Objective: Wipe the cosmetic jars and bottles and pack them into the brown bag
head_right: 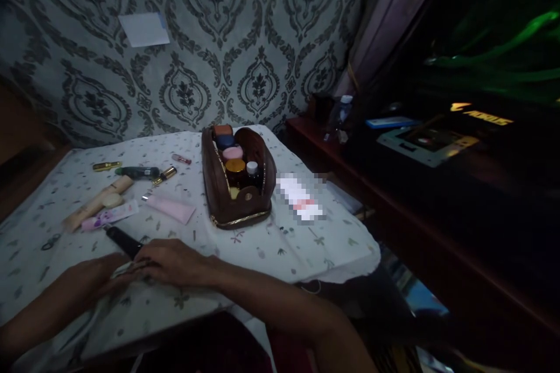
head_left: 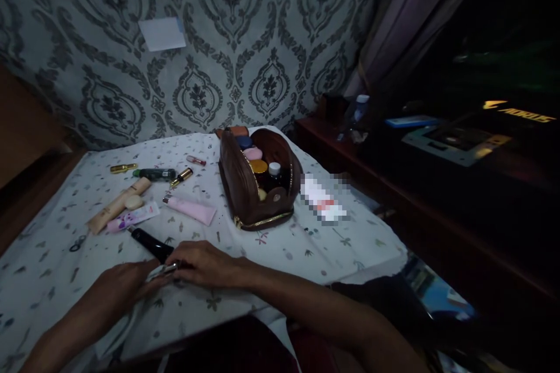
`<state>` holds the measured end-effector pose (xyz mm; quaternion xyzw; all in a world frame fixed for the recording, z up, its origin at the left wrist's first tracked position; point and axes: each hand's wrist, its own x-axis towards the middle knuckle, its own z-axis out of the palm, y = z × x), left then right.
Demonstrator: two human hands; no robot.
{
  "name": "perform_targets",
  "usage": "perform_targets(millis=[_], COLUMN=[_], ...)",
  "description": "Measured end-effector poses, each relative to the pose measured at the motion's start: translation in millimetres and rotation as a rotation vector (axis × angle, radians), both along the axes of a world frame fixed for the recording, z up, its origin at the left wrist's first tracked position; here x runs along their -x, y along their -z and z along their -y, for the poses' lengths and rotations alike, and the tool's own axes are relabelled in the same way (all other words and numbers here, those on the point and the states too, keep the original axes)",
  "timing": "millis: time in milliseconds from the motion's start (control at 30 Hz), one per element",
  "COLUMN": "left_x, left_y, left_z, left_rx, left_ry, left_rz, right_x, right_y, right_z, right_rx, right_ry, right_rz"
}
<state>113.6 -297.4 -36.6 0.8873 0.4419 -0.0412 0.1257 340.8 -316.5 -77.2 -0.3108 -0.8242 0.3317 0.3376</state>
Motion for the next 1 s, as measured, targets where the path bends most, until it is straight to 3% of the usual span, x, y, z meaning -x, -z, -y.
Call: perform_targets(millis=[200,467,667,800,1000], left_x=[-14.3,-20.1,0.0,14.4,13.8], left_y=[-3.0,39.1,22.8,17.9,24.9], left_z=[-6.6,-17.1,7.3,19.0,13.4], left_rx=[-0.198,-0.431,-0.177,-0.088,-0.264], left_ry=[0.020,0.066,0.206,0.112,-0.061], left_rz=[0.045,0.247,0.221,0.208,0.230], right_x=[-5.7,-12.2,-10.0,-9.5,-8.0], right_y=[-10.7,-3.5,8.0,10.6,11.2], right_z=[4.9,0.1,-5.6,-8.0,-8.2], right_rx=[0.058,0.015,-0.005,0.011,-0.001], right_ry=[0.198,0.278,0.306,0.302,0.283], right_rz=[-0.017,0.118,0.089,0.112,0.171])
